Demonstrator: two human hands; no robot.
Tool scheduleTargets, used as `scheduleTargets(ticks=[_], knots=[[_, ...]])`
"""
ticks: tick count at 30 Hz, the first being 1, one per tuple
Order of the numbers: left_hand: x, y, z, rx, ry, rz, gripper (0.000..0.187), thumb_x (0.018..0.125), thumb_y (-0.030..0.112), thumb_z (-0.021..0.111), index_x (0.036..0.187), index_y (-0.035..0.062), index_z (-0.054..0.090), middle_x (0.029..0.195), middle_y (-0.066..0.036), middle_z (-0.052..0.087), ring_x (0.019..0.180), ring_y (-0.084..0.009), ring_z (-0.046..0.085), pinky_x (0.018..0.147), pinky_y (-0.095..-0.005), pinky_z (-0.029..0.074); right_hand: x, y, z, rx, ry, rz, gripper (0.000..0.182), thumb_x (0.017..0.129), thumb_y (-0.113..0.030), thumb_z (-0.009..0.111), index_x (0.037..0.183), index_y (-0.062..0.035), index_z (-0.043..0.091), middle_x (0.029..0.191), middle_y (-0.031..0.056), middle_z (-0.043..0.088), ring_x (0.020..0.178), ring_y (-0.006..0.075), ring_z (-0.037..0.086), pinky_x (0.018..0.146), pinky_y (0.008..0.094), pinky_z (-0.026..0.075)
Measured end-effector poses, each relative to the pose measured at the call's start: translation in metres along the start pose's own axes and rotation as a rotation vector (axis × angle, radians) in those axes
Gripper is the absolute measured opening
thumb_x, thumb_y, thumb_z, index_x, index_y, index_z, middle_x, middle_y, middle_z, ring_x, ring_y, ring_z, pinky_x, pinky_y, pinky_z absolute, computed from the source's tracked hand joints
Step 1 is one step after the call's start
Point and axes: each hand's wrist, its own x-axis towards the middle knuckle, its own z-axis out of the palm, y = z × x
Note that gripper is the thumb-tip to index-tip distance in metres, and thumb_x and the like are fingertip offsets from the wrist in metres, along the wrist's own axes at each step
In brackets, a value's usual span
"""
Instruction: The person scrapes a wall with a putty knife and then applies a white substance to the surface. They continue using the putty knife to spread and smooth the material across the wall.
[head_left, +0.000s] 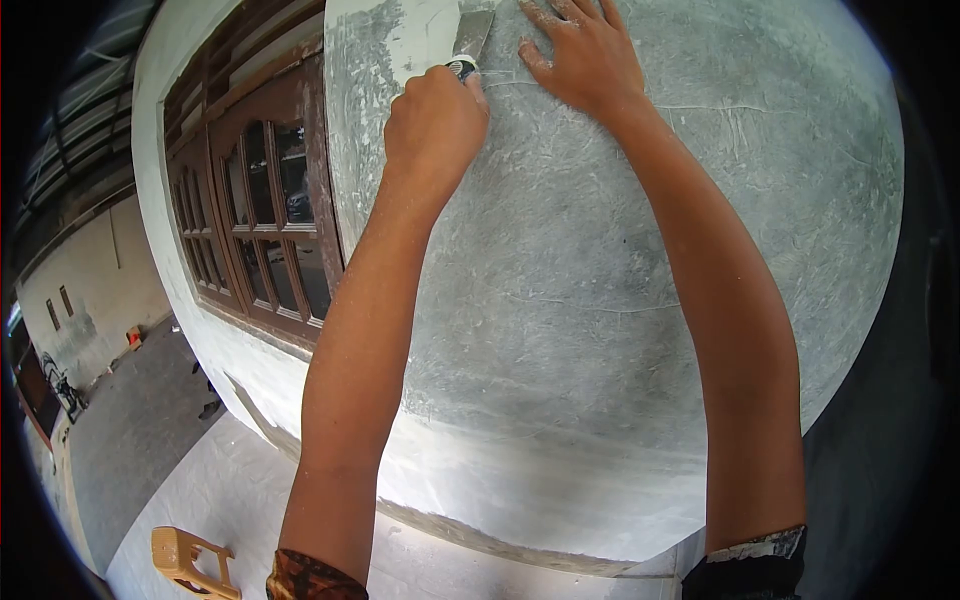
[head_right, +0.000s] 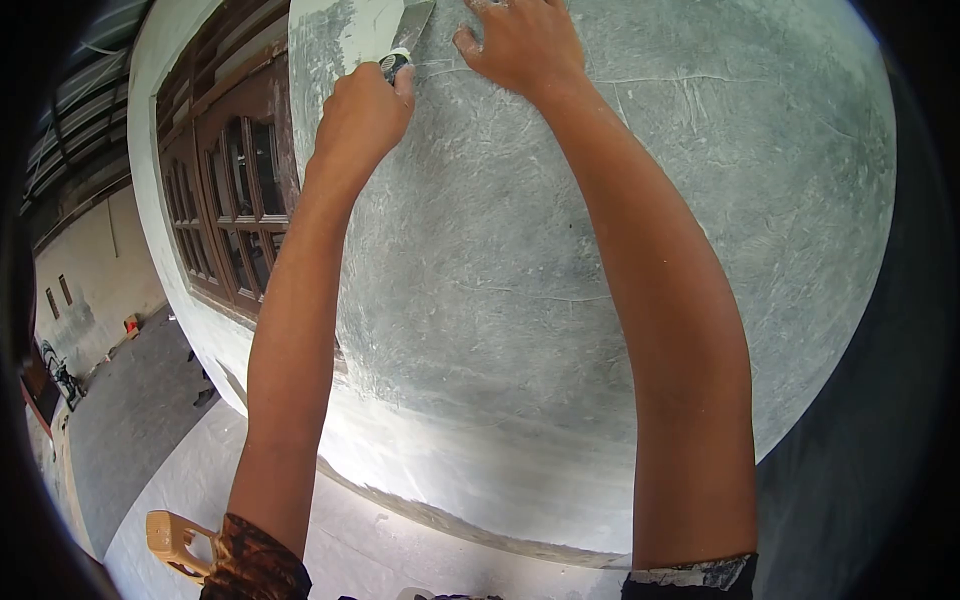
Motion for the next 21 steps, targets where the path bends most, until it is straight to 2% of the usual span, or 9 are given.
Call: scheduleTargets(ticks=[2,5,12,14,15,18,20,21], knots=[[0.006,0.001,0.000,-0.010,0.034,0.020,0.044,0.102,0.034,0.057,0.106,-0.0073,0.072,0.109,-0.032,0.072,0.104,-0.0479,0.071,0.091,-0.0533,0.057,0.002,0.003,0.007,0.013,0.027,-0.010,0.060,0.093,-0.033,0.065,0.145,-0.0053,0.057,0.163,0.0156,0.042,0.155,0.0325,0.031,0.129,0.0520,0.018],[0.018,0.005,-0.010,0.010,-0.023,0.024,0.044,0.102,0.033,0.057,0.110,-0.0074,0.072,0.112,-0.032,0.071,0.106,-0.0476,0.071,0.093,-0.0528,0.057,0.001,0.003,0.009,0.001,0.035,-0.005,0.060,0.092,-0.033,0.065,0.145,-0.0052,0.058,0.162,0.0158,0.042,0.155,0.0326,0.031,0.129,0.0520,0.019],[0.002,0.005,-0.006,0.001,0.003,0.005,0.042,0.101,0.032,0.058,0.110,-0.0065,0.073,0.112,-0.031,0.072,0.107,-0.0468,0.071,0.093,-0.0522,0.057,-0.003,-0.002,0.000,0.017,0.023,0.002,0.060,0.092,-0.034,0.066,0.144,-0.0049,0.059,0.162,0.0165,0.043,0.154,0.0329,0.032,0.129,0.0517,0.019],[0.014,0.005,-0.005,-0.004,0.018,0.031,0.052,0.101,0.042,0.058,0.113,-0.0064,0.071,0.113,-0.034,0.070,0.108,-0.0505,0.069,0.094,-0.0550,0.055,0.000,0.003,0.005,0.034,0.029,-0.022,0.060,0.091,-0.034,0.067,0.143,-0.0048,0.059,0.162,0.0168,0.043,0.154,0.0332,0.032,0.129,0.0515,0.019],[0.017,0.007,-0.007,-0.005,0.014,0.029,0.052,0.101,0.042,0.058,0.113,-0.0064,0.071,0.113,-0.034,0.070,0.108,-0.0505,0.069,0.094,-0.0550,0.055,0.000,0.003,0.003,0.034,0.025,-0.022,0.060,0.091,-0.034,0.067,0.143,-0.0048,0.059,0.162,0.0168,0.043,0.154,0.0332,0.032,0.129,0.0515,0.019],[0.016,0.008,-0.010,-0.014,-0.038,0.016,0.051,0.102,0.041,0.058,0.114,-0.0064,0.071,0.114,-0.034,0.070,0.108,-0.0503,0.069,0.095,-0.0548,0.055,-0.003,-0.001,0.002,0.018,0.028,-0.014,0.060,0.091,-0.033,0.067,0.143,-0.0048,0.060,0.161,0.0171,0.043,0.154,0.0334,0.032,0.129,0.0518,0.020],[0.004,0.008,-0.006,-0.007,0.035,0.022,0.040,0.102,0.030,0.057,0.110,-0.0057,0.073,0.110,-0.029,0.073,0.107,-0.0453,0.071,0.094,-0.0513,0.057,-0.001,0.003,0.006,0.027,0.036,-0.018,0.060,0.091,-0.033,0.067,0.143,-0.0047,0.060,0.161,0.0172,0.043,0.154,0.0334,0.032,0.128,0.0518,0.020],[0.001,0.008,-0.006,-0.008,0.035,0.020,0.040,0.102,0.030,0.057,0.110,-0.0057,0.073,0.110,-0.029,0.073,0.107,-0.0453,0.071,0.094,-0.0513,0.057,-0.001,0.003,0.006,0.027,0.035,-0.020,0.060,0.091,-0.033,0.067,0.143,-0.0047,0.060,0.161,0.0172,0.043,0.154,0.0334,0.032,0.128,0.0518,0.020]])
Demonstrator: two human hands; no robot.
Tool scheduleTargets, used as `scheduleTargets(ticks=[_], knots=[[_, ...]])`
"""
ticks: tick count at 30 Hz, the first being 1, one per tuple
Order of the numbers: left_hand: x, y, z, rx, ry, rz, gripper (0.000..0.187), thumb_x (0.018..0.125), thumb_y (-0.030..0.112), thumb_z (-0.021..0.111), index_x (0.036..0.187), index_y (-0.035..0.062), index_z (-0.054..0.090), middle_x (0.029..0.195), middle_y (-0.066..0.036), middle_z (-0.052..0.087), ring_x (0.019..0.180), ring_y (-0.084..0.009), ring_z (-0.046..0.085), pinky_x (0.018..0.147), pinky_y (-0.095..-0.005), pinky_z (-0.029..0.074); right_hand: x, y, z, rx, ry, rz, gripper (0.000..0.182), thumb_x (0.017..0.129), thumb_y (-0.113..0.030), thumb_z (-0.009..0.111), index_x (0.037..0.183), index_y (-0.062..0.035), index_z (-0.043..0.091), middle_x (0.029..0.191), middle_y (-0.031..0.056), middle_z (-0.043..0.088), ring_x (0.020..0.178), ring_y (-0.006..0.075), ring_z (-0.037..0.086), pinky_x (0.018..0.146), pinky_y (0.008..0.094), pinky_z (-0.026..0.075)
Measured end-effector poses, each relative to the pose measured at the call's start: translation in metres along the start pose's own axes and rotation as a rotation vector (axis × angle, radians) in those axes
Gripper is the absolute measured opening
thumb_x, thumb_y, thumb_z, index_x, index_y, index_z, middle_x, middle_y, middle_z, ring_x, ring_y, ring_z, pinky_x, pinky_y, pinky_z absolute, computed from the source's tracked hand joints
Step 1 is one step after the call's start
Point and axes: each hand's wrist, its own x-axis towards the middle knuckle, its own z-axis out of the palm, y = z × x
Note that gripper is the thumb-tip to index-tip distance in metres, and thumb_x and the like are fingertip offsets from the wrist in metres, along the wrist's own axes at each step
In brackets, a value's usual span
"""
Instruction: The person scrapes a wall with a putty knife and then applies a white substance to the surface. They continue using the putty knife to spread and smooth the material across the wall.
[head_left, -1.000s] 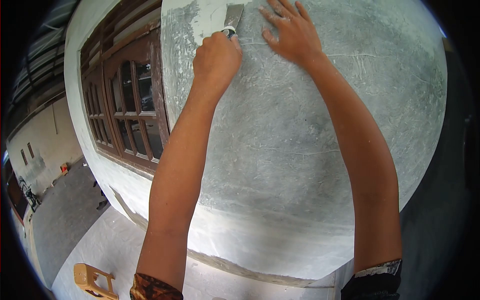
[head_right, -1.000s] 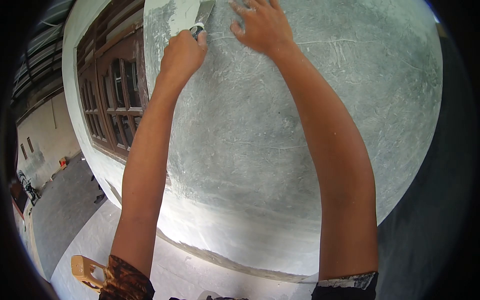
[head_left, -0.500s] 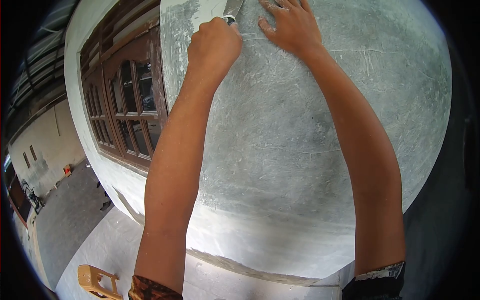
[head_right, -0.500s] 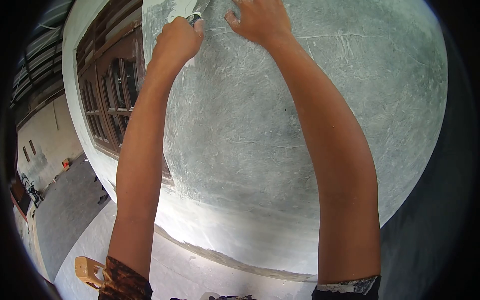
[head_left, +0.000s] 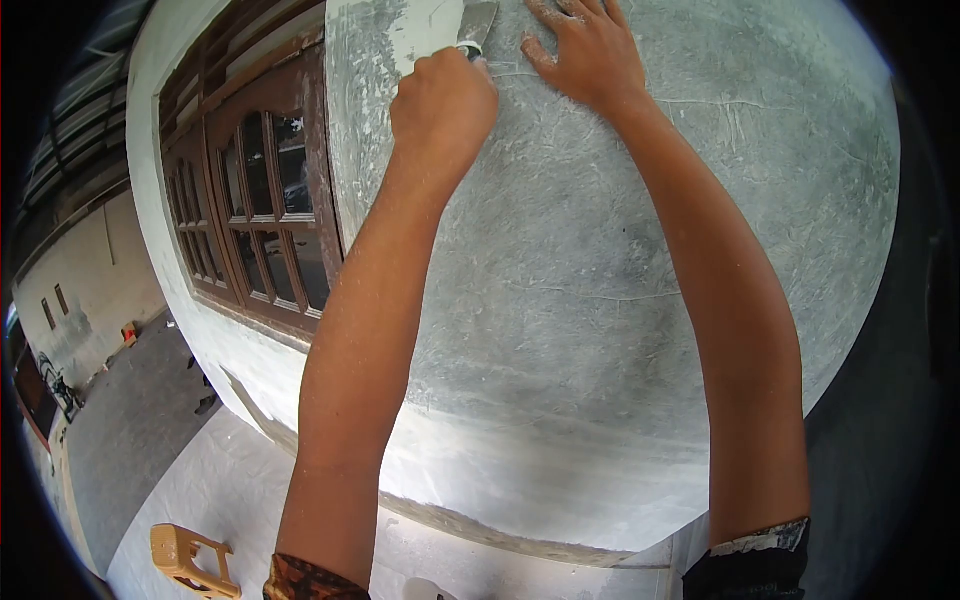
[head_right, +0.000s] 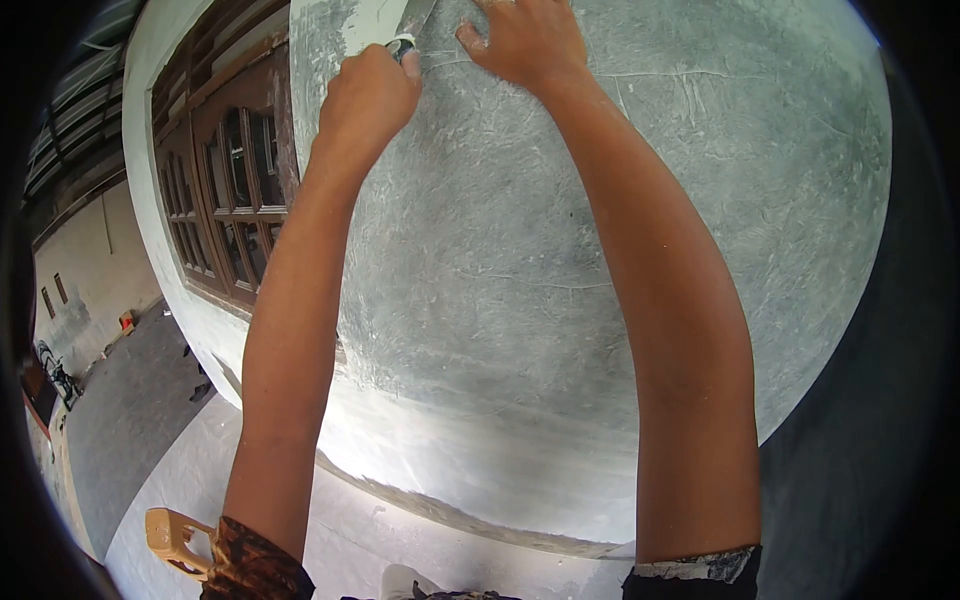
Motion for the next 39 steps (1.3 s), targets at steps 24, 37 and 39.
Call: scheduleTargets(ticks=[24,37,39], knots=[[0.008,0.003,0.005,0.006,-0.041,0.020,0.051,0.102,0.041,0.056,0.115,-0.0068,0.071,0.113,-0.034,0.071,0.108,-0.0508,0.069,0.095,-0.0543,0.055,0.000,0.000,0.000,-0.008,0.006,0.011,0.059,0.092,-0.036,0.067,0.140,-0.0034,0.062,0.160,0.0163,0.046,0.154,0.0317,0.034,0.129,0.0505,0.020],[0.006,0.007,0.007,-0.019,-0.055,-0.006,0.051,0.102,0.040,0.056,0.114,-0.0079,0.071,0.112,-0.034,0.071,0.108,-0.0500,0.070,0.095,-0.0542,0.055,-0.001,-0.003,-0.006,0.010,-0.008,0.021,0.059,0.092,-0.036,0.068,0.139,-0.0023,0.063,0.158,0.0169,0.048,0.152,0.0327,0.035,0.128,0.0508,0.021],[0.011,0.008,0.007,-0.016,-0.065,-0.014,0.051,0.102,0.040,0.056,0.115,-0.0079,0.071,0.112,-0.034,0.071,0.108,-0.0498,0.070,0.095,-0.0541,0.055,0.000,0.000,-0.004,0.010,0.001,0.017,0.059,0.091,-0.036,0.068,0.139,-0.0021,0.063,0.158,0.0170,0.048,0.152,0.0329,0.035,0.128,0.0508,0.021]])
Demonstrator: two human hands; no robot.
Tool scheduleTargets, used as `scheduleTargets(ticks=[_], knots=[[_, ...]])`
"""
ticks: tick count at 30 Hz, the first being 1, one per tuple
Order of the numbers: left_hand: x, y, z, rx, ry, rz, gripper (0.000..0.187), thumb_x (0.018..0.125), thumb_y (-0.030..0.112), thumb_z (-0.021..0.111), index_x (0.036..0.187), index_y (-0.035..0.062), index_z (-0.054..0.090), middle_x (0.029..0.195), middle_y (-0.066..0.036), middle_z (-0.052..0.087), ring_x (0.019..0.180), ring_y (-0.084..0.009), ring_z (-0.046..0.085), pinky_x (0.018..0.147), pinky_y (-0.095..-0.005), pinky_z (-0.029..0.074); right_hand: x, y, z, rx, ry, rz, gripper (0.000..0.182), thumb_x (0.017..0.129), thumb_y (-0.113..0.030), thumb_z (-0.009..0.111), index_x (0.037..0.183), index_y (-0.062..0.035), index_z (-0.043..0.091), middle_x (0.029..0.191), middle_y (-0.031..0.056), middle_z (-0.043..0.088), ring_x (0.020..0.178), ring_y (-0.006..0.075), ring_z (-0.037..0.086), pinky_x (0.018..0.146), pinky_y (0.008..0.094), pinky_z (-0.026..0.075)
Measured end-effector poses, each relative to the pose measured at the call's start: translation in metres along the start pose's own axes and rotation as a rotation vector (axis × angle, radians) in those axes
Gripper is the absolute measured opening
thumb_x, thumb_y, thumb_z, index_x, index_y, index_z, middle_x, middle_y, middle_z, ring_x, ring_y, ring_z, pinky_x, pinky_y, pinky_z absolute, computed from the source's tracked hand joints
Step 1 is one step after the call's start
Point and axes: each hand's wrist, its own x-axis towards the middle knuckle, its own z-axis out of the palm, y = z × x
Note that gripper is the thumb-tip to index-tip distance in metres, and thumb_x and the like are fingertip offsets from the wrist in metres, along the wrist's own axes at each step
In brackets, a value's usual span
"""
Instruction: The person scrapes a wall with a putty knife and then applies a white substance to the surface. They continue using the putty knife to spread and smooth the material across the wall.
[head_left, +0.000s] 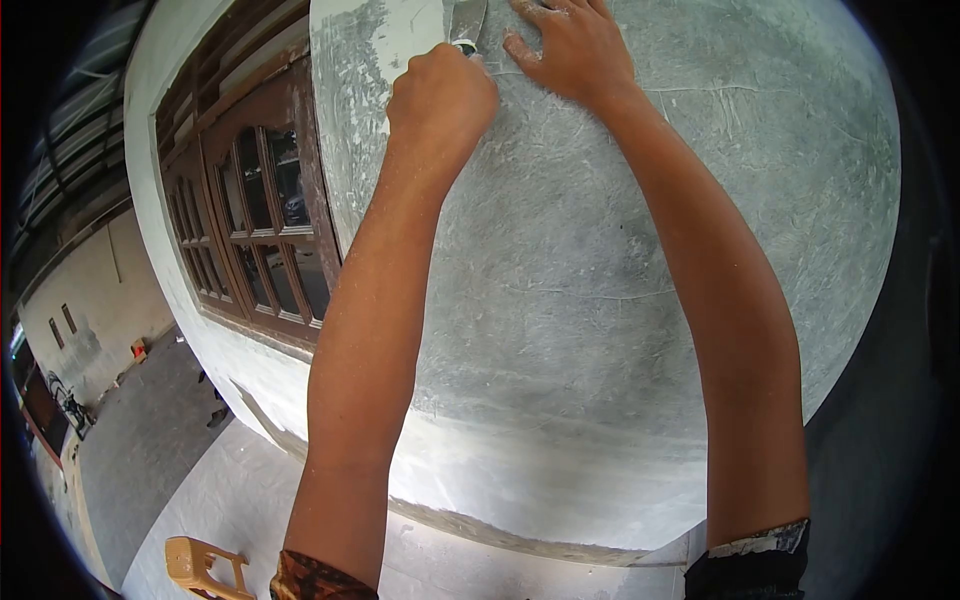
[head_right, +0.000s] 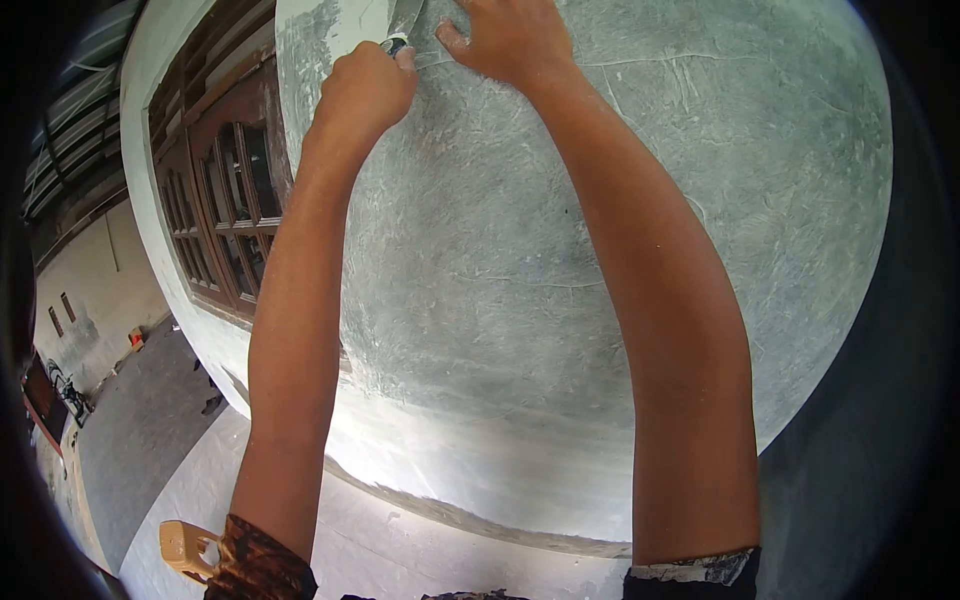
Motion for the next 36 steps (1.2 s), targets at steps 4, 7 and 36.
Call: scheduleTargets(ticks=[4,7,36], knots=[[0.013,0.002,-0.007,0.024,-0.022,0.029,0.052,0.103,0.041,0.055,0.118,-0.0067,0.070,0.116,-0.033,0.070,0.109,-0.0482,0.070,0.095,-0.0529,0.055,-0.001,0.001,0.003,0.004,0.023,-0.015,0.059,0.091,-0.035,0.069,0.139,-0.0016,0.063,0.158,0.0172,0.048,0.152,0.0334,0.035,0.128,0.0508,0.021],[0.003,0.002,-0.006,0.054,-0.028,0.014,0.052,0.103,0.041,0.055,0.118,-0.0058,0.071,0.117,-0.032,0.071,0.110,-0.0475,0.070,0.096,-0.0519,0.055,-0.001,0.001,0.002,0.009,0.025,-0.016,0.059,0.091,-0.035,0.069,0.139,-0.0015,0.062,0.158,0.0173,0.048,0.153,0.0334,0.035,0.128,0.0508,0.021],[0.013,0.007,-0.016,0.109,-0.069,0.056,0.051,0.103,0.039,0.056,0.118,-0.0065,0.071,0.114,-0.031,0.072,0.108,-0.0456,0.072,0.096,-0.0513,0.055,0.000,0.000,0.000,-0.017,-0.022,0.005,0.059,0.092,-0.036,0.068,0.140,-0.0032,0.062,0.159,0.0173,0.046,0.154,0.0326,0.033,0.129,0.0504,0.020]])
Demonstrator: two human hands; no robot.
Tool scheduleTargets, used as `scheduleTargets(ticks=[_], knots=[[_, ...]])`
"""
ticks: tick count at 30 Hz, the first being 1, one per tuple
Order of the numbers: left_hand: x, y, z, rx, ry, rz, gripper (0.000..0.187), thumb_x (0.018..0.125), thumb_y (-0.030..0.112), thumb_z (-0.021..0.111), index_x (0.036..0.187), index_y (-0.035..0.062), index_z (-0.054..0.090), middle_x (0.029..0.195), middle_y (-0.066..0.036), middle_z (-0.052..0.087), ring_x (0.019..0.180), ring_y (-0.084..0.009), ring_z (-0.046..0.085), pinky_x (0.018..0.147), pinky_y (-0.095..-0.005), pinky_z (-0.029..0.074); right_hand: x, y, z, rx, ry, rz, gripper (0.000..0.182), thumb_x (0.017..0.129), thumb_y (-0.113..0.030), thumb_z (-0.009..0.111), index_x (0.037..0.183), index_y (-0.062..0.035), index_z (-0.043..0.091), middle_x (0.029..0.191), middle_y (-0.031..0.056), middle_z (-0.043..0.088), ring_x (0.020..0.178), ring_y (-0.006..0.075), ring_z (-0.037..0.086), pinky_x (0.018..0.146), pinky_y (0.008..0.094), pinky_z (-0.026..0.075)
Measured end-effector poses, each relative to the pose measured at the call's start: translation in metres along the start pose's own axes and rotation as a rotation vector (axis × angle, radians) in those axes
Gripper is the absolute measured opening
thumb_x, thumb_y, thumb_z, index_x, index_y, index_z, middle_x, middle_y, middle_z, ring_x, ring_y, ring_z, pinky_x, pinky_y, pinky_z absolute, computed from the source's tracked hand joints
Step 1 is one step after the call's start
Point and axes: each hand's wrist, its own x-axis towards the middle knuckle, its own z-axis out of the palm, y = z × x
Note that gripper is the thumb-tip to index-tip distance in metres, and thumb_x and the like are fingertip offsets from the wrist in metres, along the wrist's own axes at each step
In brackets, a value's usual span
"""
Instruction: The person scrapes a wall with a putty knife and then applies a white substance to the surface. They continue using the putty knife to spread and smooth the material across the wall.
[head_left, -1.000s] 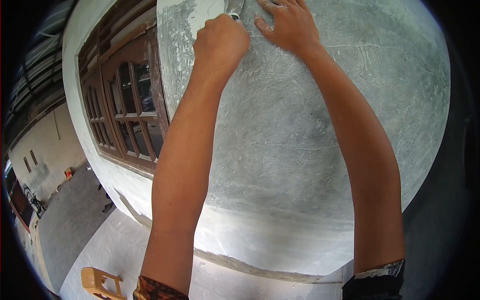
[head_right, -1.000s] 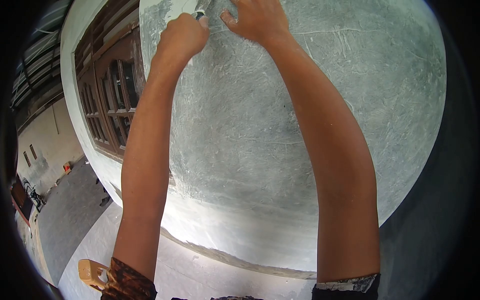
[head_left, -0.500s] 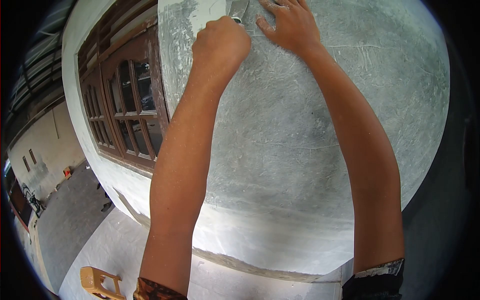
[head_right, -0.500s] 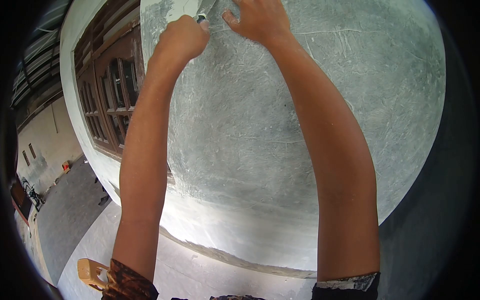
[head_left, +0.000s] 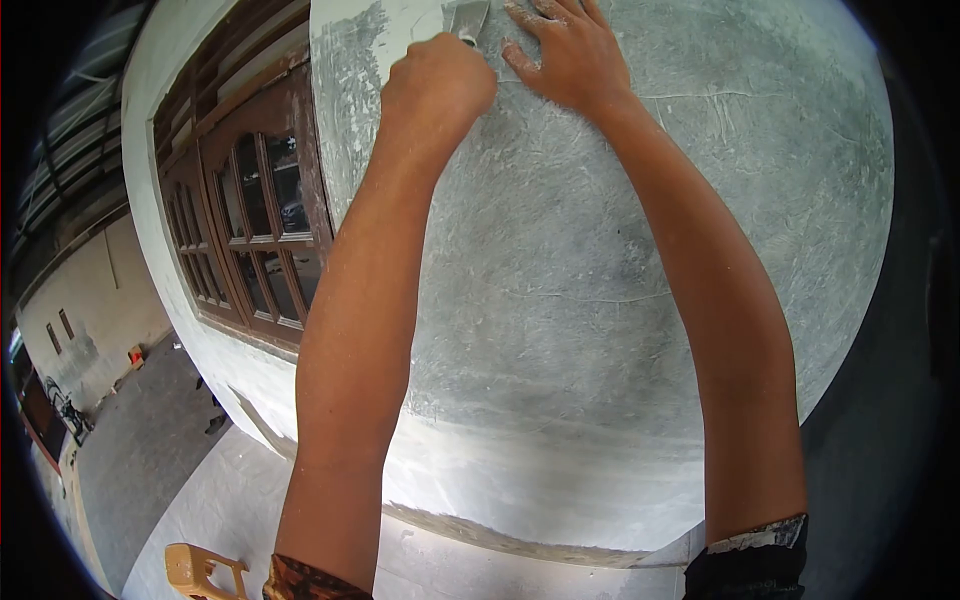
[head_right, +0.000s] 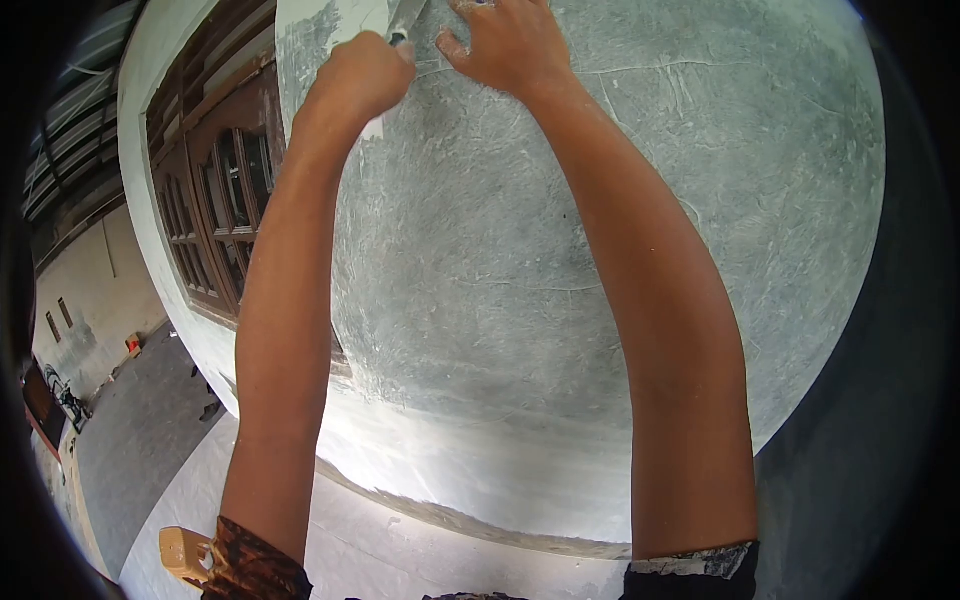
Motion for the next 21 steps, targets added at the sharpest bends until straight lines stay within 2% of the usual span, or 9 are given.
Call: scheduleTargets(ticks=[3,5,12,14,16,21], knots=[[0.009,0.001,-0.003,-0.056,-0.063,-0.047,0.051,0.103,0.040,0.056,0.117,-0.0065,0.072,0.110,-0.031,0.073,0.104,-0.0458,0.073,0.094,-0.0510,0.056,-0.001,-0.001,0.001,0.008,0.005,-0.003,0.058,0.092,-0.036,0.068,0.139,-0.0027,0.063,0.159,0.0172,0.046,0.154,0.0325,0.033,0.129,0.0501,0.020],[0.007,-0.003,0.001,-0.021,0.009,-0.022,0.051,0.103,0.040,0.056,0.116,-0.0068,0.072,0.107,-0.030,0.074,0.100,-0.0452,0.074,0.092,-0.0508,0.057,-0.001,0.001,0.005,-0.011,0.029,-0.017,0.058,0.092,-0.036,0.069,0.139,-0.0026,0.063,0.159,0.0170,0.046,0.154,0.0325,0.033,0.129,0.0502,0.021],[0.002,-0.001,0.003,0.018,0.028,0.027,0.051,0.103,0.039,0.055,0.115,-0.0073,0.072,0.107,-0.029,0.074,0.098,-0.0428,0.075,0.089,-0.0507,0.058,-0.002,-0.004,-0.006,0.016,0.002,0.006,0.059,0.091,-0.035,0.070,0.139,-0.0030,0.063,0.159,0.0169,0.047,0.153,0.0327,0.034,0.128,0.0505,0.021],[0.012,0.002,-0.002,-0.050,-0.036,-0.016,0.050,0.104,0.039,0.054,0.115,-0.0075,0.072,0.106,-0.029,0.074,0.101,-0.0428,0.074,0.093,-0.0509,0.056,-0.001,-0.001,-0.002,0.004,0.004,-0.013,0.058,0.091,-0.035,0.070,0.139,-0.0031,0.063,0.159,0.0171,0.047,0.153,0.0329,0.034,0.128,0.0504,0.021],[0.010,-0.001,-0.002,-0.042,-0.036,-0.013,0.050,0.104,0.038,0.054,0.114,-0.0076,0.072,0.105,-0.029,0.074,0.099,-0.0423,0.075,0.092,-0.0508,0.057,-0.001,-0.001,0.002,0.002,0.008,-0.010,0.058,0.091,-0.035,0.070,0.139,-0.0031,0.063,0.158,0.0171,0.047,0.153,0.0330,0.034,0.128,0.0506,0.021],[-0.001,-0.004,0.007,0.020,0.075,0.046,0.050,0.104,0.037,0.052,0.113,-0.0075,0.072,0.100,-0.027,0.075,0.091,-0.0404,0.076,0.085,-0.0499,0.059,-0.003,-0.004,-0.005,0.033,0.015,-0.002,0.058,0.091,-0.033,0.070,0.139,-0.0027,0.063,0.158,0.0173,0.048,0.153,0.0334,0.035,0.128,0.0512,0.022]])
